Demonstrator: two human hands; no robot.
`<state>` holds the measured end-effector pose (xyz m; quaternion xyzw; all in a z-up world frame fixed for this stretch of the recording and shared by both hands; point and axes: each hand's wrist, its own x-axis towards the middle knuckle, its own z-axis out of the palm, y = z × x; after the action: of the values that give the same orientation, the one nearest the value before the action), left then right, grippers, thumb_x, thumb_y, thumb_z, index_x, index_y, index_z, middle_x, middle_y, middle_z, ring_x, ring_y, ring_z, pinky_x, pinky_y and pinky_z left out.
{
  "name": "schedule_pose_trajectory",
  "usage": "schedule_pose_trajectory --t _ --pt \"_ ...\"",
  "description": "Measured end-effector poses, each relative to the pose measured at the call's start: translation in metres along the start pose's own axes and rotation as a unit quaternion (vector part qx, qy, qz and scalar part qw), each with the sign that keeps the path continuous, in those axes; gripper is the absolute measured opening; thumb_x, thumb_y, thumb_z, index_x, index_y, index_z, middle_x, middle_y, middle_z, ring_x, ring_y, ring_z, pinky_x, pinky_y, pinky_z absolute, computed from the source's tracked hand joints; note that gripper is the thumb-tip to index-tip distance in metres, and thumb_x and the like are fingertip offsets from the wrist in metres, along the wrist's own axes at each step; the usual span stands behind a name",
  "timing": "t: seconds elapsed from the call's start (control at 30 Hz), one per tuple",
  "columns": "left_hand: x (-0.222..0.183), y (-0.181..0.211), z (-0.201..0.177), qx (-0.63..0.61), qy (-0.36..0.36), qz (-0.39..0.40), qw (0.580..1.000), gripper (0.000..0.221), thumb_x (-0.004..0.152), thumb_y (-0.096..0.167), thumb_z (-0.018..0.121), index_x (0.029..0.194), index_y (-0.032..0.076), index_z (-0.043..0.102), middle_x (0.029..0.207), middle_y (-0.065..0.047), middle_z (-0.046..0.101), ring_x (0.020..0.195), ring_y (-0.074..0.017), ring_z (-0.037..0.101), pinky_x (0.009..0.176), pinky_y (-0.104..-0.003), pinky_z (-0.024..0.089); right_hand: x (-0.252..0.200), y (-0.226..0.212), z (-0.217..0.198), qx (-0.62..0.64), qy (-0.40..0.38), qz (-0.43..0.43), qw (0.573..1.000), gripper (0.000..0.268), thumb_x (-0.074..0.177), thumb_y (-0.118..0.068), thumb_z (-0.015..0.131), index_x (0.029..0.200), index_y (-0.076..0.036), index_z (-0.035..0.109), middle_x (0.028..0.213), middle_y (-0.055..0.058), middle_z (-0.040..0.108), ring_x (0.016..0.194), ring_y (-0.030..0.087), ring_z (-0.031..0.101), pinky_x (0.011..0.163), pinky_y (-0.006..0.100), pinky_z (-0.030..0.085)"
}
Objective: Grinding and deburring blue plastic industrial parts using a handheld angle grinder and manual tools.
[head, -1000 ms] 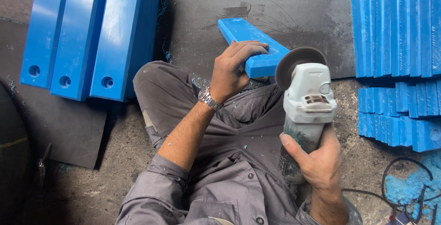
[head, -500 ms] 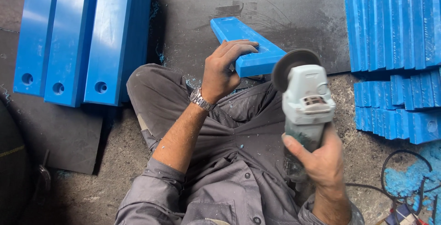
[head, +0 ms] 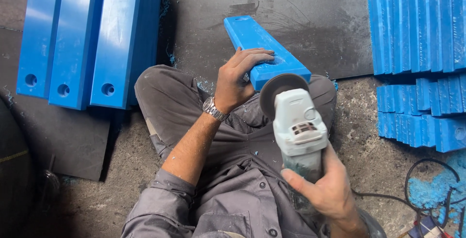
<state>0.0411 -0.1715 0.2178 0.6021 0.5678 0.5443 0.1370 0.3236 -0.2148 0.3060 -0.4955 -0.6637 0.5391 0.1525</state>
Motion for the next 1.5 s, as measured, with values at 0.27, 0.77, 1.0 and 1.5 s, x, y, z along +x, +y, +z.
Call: schedule_pose_trajectory --t 0.27,0.77,1.0,1.5 --pt "-0.007 0.000 0.001 -0.012 -0.004 0.014 1.000 0.046 0.086 0.031 0.085 0.126 0.018 0.067 0.135 -0.001 0.070 0.132 -0.0244 0.066 0.121 -0.059 0.041 -0.003 -0.025 0.019 0.021 -0.042 -0.013 0.999 0.079 0.074 -0.022 0.086 0.139 0.003 0.050 0.122 0.013 0.070 0.112 0.017 0.064 0.099 0.033 0.050" --pt "0.019 -0.004 -0.005 0.007 0.031 0.045 0.998 0.037 0.084 0.008 0.082 0.117 0.015 0.068 0.131 -0.001 0.072 0.126 -0.0222 0.069 0.108 -0.040 0.057 -0.007 0.015 -0.049 0.196 0.182 0.007 0.964 0.053 0.091 -0.018 0.073 0.133 0.007 0.053 0.101 0.017 0.068 0.081 0.024 0.070 0.072 0.037 0.059" --pt "0.050 -0.088 0.005 -0.316 0.138 -0.135 0.929 0.040 0.087 -0.006 0.084 0.120 0.007 0.067 0.113 -0.001 0.070 0.106 -0.0120 0.066 0.096 -0.030 0.059 0.012 0.030 -0.064 0.245 0.227 -0.001 0.943 0.054 0.093 -0.018 0.072 0.137 0.006 0.052 0.102 0.018 0.067 0.081 0.025 0.070 0.070 0.037 0.060" --pt "0.006 -0.200 -0.098 0.182 0.020 -0.273 0.944 0.049 0.066 0.019 0.100 0.100 0.005 0.068 0.093 -0.014 0.078 0.088 -0.0243 0.077 0.074 -0.038 0.060 0.090 0.080 -0.073 0.246 0.182 0.074 0.949 0.047 0.092 -0.022 0.075 0.124 0.008 0.057 0.098 0.017 0.068 0.076 0.024 0.070 0.068 0.037 0.059"
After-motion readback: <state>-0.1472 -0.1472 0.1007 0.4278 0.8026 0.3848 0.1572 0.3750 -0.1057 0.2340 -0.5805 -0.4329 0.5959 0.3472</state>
